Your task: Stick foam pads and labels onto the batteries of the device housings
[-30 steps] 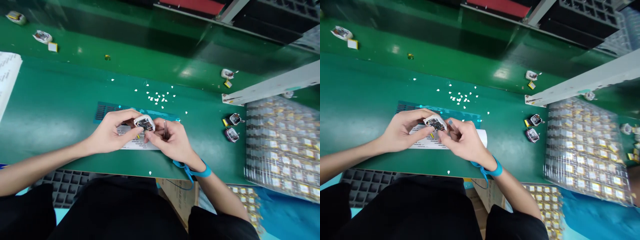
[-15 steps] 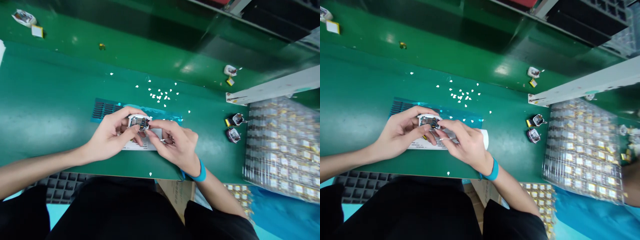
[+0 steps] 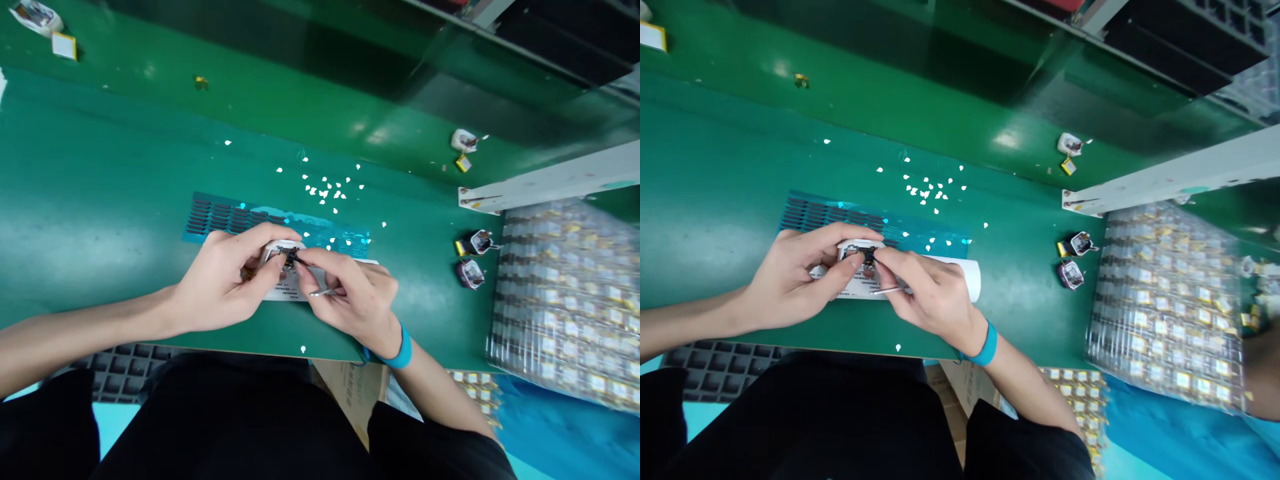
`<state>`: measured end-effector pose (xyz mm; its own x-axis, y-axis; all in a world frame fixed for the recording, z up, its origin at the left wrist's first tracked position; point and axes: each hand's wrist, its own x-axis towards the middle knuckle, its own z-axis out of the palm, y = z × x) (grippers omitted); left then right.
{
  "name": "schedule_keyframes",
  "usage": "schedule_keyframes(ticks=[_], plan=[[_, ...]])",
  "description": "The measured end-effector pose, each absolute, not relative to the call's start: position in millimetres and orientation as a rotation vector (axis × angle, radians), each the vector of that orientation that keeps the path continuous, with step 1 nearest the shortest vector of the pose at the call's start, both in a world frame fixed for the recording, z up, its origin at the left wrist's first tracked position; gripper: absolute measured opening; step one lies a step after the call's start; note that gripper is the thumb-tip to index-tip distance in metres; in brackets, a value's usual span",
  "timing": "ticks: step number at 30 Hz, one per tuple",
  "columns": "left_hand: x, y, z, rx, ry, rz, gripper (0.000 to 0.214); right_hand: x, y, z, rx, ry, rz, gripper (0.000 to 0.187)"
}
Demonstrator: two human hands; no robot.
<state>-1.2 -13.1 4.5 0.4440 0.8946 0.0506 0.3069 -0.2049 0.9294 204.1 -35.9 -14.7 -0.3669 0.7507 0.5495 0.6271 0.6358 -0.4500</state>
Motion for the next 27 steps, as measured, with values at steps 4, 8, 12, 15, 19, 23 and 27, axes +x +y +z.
schedule_keyframes(ticks=[4,8,12,15,19,23,27], plan=[[0.2,-17.2,-2.4,1.806,1.090,0.807,0.024,205.2,-35.7,-15.1,-1.081,-2.187,0.269,0.016],[-0.2,-13.2,0.5,1.660,1.072,0.799,0.018,205.9,-34.5,-15.2,-1.087,-2.136,0.415,0.020],[-1.6,-7.0,3.4,1.548,1.065,0.757,0.012,207.0,-33.8,-15.3,-1.076,-2.056,0.417,0.024],[-1.3,-7.2,0.3,1.613,1.073,0.744,0.013,207.5,-33.5,-15.5,-1.071,-2.046,0.379,0.021],[0.7,-9.0,-2.3,1.619,1.043,0.711,0.012,208.2,-31.0,-16.1,-1.089,-2.002,0.354,0.016],[1.8,-8.3,-0.1,1.524,0.963,0.690,0.010,210.2,-29.0,-17.8,-1.079,-2.038,0.223,0.017],[1.2,-8.0,1.4,1.541,0.956,0.698,0.007,213.3,-31.1,-21.3,-1.083,-2.167,-0.011,0.031]])
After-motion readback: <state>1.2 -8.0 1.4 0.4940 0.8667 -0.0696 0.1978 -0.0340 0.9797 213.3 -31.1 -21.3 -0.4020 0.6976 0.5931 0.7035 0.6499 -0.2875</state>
